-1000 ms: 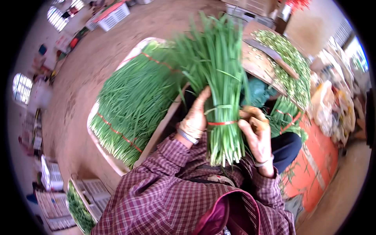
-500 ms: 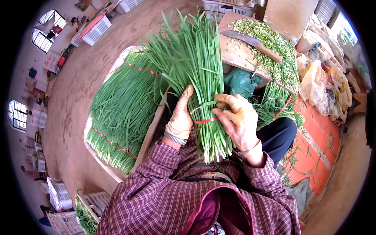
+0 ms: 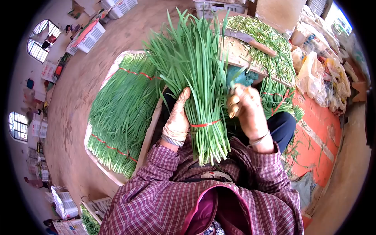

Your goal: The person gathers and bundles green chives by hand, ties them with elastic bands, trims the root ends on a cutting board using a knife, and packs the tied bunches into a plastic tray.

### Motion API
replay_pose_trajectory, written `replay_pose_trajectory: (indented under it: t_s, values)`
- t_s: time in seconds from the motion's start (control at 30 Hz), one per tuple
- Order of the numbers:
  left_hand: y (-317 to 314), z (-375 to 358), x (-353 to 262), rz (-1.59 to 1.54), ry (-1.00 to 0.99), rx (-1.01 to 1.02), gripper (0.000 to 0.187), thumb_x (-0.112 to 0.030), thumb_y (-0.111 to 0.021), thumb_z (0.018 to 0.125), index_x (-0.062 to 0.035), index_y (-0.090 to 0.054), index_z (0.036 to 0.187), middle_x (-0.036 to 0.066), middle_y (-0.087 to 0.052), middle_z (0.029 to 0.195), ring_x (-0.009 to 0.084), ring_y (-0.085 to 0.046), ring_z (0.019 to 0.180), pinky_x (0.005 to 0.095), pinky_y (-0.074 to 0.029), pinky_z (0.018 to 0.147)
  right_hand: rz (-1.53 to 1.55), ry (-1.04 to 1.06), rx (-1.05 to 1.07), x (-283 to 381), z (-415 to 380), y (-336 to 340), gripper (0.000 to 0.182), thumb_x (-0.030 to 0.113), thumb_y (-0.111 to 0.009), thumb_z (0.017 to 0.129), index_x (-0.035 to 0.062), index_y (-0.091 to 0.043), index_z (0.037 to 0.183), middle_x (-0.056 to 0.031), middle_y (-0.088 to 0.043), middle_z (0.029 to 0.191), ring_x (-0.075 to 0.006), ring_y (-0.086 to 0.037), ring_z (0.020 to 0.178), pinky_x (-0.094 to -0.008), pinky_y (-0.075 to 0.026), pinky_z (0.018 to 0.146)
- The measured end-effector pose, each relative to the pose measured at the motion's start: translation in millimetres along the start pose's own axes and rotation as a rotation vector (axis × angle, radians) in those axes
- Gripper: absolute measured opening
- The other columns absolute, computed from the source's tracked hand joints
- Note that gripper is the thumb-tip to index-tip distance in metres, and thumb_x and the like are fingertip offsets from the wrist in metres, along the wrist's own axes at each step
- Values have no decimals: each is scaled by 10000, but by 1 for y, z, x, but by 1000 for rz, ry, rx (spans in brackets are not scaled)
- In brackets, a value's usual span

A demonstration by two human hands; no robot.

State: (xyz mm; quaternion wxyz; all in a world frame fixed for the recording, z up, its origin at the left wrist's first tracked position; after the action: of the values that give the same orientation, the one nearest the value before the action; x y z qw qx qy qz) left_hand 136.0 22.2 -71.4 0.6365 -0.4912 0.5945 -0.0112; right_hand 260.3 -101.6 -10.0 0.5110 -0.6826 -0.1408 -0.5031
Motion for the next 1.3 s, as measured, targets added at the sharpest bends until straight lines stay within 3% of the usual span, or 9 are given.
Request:
replay_pose_trajectory:
  t_s: [0.33, 0.47, 0.6, 0.73, 0.87, 0.97, 1.03, 1.17, 1.3]
  values:
    - [1, -8, -13, 74, -74, -56, 666, -490, -697, 925, -49, -560, 1404, 73, -641, 1349, 215, -631, 1189, 371, -485, 1065, 680, 404, 131, 158, -36, 91, 78, 137, -584, 1002, 59, -578, 1010, 12, -512, 836, -94, -461, 713, -250, -383, 644]
    - [13, -4, -12, 104, -80, -86, 697, -519, -680, 930, -45, -541, 1422, 80, -629, 1366, 212, -619, 1209, 362, -476, 1076, -690, 244, -479, 125, -62, 107, 329, 357, -609, 1007, 55, -666, 1125, 20, -576, 785, -57, -493, 657, -215, -388, 576]
    - [8, -6, -14, 119, -64, -95, 700, -523, -675, 932, -44, -538, 1425, 82, -627, 1368, 214, -615, 1214, 365, -469, 1083, -901, 51, -46, 11, -47, 52, 431, 395, -684, 962, -26, -723, 1046, -146, -717, 1049, -173, -677, 934, -322, -541, 717]
    - [3, -6, -17, 163, -90, -77, 686, -522, -629, 962, -44, -523, 1443, 83, -606, 1396, 220, -604, 1226, 372, -470, 1073, -1078, 207, 73, -16, -43, 2, 284, 265, -676, 949, -3, -737, 877, -111, -710, 904, -283, -689, 739, -380, -517, 665]
    - [-2, -11, -21, 106, -69, -67, 603, -475, -686, 938, -48, -604, 1356, 70, -673, 1302, 207, -650, 1155, 358, -498, 1045, -514, 11, 29, -22, -46, 18, 283, 172, -637, 994, -3, -738, 796, -53, -677, 834, -165, -649, 626, -299, -496, 543]
    - [0, -9, -19, 83, -37, -45, 632, -468, -708, 921, -53, -582, 1380, 76, -655, 1326, 217, -640, 1172, 372, -501, 1043, 237, -209, -52, -18, -68, 42, 210, 172, -637, 1011, 62, -549, 1167, -19, -603, 874, -110, -613, 638, -269, -543, 528]
    - [0, -11, -17, 92, -16, -42, 667, -463, -720, 910, -57, -553, 1412, 80, -633, 1360, 225, -620, 1206, 380, -486, 1062, 334, -70, -7, 24, -73, 49, 205, 219, -640, 1014, 57, -573, 1121, -4, -583, 784, -105, -559, 579, -275, -526, 511]
    - [-15, -11, -19, 30, -21, 3, 592, -383, -760, 896, -55, -594, 1360, 62, -663, 1302, 208, -636, 1163, 376, -498, 1046, -559, -28, -181, 73, -64, 88, 511, 423, -558, 1037, -57, -662, 1181, -161, -752, 1019, -221, -707, 921, -321, -552, 829]
    - [-15, -4, -9, 11, -19, 20, 554, -302, -793, 879, -61, -606, 1342, 38, -669, 1261, 175, -636, 1135, 359, -504, 1026, -1170, 155, -63, 42, -43, 64, 548, 404, -719, 932, -118, -611, 803, -337, -556, 1367, -402, -415, 1424, -461, -394, 1122]
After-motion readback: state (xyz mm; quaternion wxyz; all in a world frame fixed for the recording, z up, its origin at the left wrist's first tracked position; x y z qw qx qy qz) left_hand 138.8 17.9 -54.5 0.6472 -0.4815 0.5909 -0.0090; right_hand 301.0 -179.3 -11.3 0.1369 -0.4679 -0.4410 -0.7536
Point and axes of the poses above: each hand's wrist, its own z-axis towards the middle knuckle, its own y-axis out of the back of the hand, x = y × z, the point moved 9 cm from there along z, towards the middle knuckle
